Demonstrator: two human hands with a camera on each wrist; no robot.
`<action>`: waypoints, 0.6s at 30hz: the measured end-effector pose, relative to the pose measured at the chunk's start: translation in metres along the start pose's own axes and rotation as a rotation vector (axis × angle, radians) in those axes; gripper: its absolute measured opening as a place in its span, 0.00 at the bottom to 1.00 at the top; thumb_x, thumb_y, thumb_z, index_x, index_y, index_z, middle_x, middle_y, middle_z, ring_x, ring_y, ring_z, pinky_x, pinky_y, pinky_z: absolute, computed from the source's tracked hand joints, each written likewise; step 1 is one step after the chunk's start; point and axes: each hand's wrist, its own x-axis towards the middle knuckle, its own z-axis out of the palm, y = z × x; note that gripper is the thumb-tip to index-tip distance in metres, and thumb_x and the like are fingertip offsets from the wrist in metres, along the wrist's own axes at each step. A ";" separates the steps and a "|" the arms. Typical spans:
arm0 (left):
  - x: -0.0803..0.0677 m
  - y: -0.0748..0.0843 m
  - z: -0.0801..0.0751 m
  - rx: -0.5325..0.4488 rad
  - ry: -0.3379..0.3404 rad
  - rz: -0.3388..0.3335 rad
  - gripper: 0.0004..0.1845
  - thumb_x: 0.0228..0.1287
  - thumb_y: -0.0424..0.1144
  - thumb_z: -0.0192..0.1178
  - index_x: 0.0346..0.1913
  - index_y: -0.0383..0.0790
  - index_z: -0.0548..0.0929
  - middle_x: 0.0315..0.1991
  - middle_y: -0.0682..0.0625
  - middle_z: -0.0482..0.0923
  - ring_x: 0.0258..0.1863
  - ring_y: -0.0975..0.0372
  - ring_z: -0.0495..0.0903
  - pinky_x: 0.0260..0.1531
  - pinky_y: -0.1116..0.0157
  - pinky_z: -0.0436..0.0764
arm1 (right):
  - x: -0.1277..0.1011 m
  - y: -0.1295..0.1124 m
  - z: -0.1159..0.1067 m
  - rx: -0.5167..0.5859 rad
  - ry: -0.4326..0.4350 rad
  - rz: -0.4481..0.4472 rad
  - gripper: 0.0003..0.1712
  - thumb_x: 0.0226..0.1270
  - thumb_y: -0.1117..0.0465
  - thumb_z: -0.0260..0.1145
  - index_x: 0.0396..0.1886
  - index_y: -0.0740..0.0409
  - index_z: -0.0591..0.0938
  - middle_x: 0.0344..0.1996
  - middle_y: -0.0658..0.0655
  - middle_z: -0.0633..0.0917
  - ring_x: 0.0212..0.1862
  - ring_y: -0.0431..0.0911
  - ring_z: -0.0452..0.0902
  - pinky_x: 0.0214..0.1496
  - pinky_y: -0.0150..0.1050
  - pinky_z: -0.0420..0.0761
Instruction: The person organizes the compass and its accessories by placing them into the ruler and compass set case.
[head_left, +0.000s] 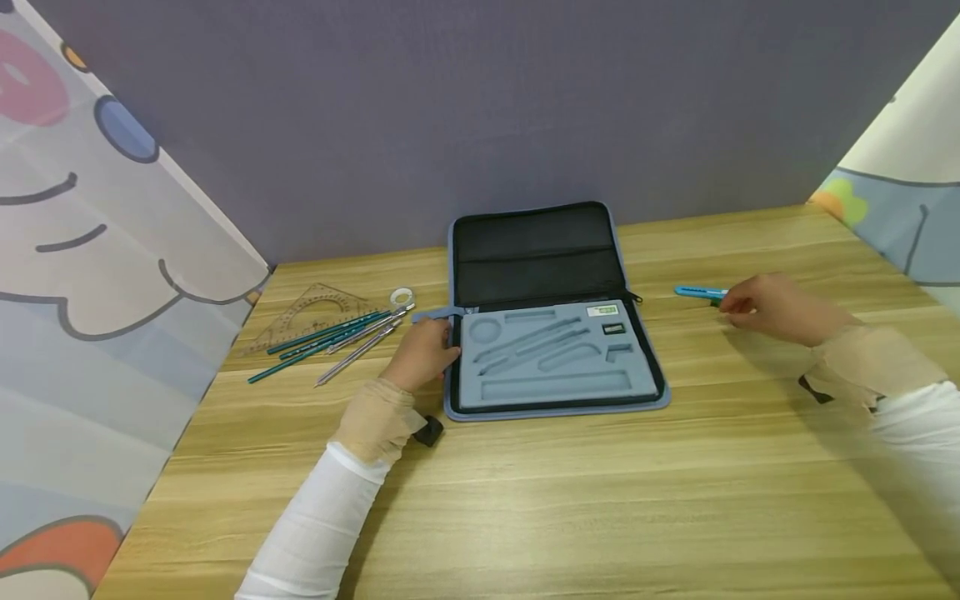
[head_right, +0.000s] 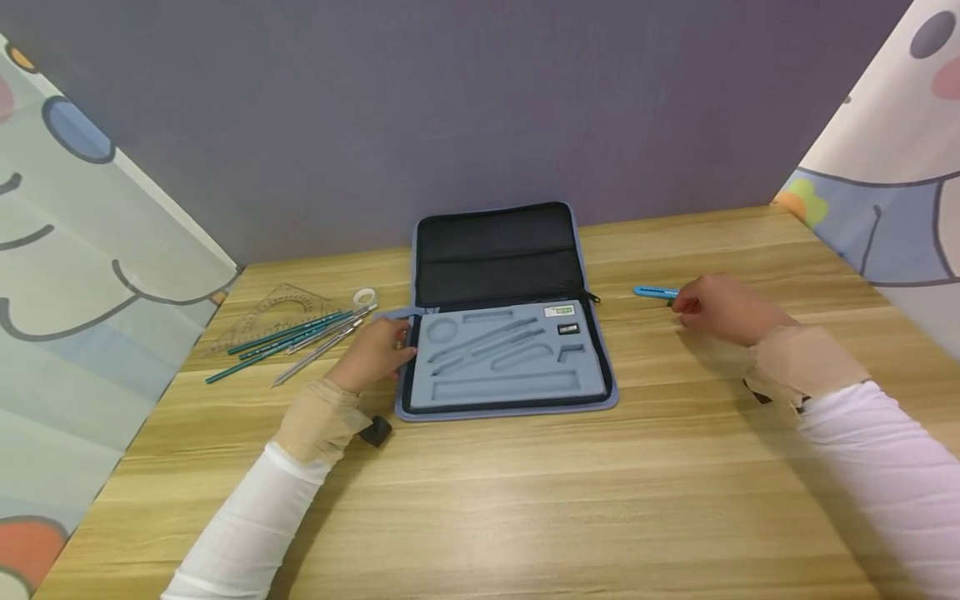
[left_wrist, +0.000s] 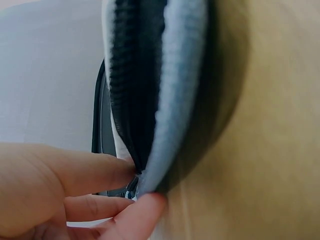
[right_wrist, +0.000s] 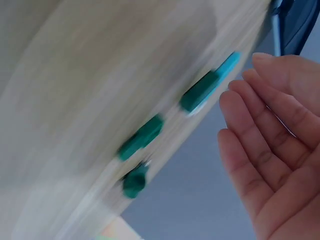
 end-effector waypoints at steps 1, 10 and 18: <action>0.000 0.000 0.000 -0.002 -0.001 -0.001 0.07 0.63 0.34 0.61 0.36 0.30 0.78 0.16 0.47 0.72 0.09 0.63 0.75 0.17 0.68 0.74 | -0.001 0.003 0.000 -0.003 0.003 0.005 0.04 0.54 0.70 0.69 0.31 0.62 0.85 0.28 0.53 0.85 0.27 0.37 0.74 0.28 0.35 0.75; -0.001 -0.001 0.000 0.002 0.005 0.002 0.07 0.62 0.34 0.61 0.32 0.32 0.77 0.15 0.47 0.72 0.09 0.63 0.76 0.18 0.68 0.74 | -0.010 0.028 -0.002 -0.022 0.000 0.066 0.02 0.55 0.68 0.69 0.29 0.61 0.85 0.26 0.51 0.84 0.25 0.33 0.71 0.28 0.34 0.74; -0.001 0.000 0.000 0.007 0.001 0.001 0.08 0.63 0.34 0.61 0.38 0.30 0.78 0.17 0.47 0.73 0.09 0.63 0.76 0.19 0.68 0.74 | -0.017 0.042 -0.001 -0.099 -0.023 0.073 0.02 0.54 0.69 0.68 0.28 0.61 0.84 0.27 0.56 0.86 0.30 0.44 0.79 0.34 0.43 0.79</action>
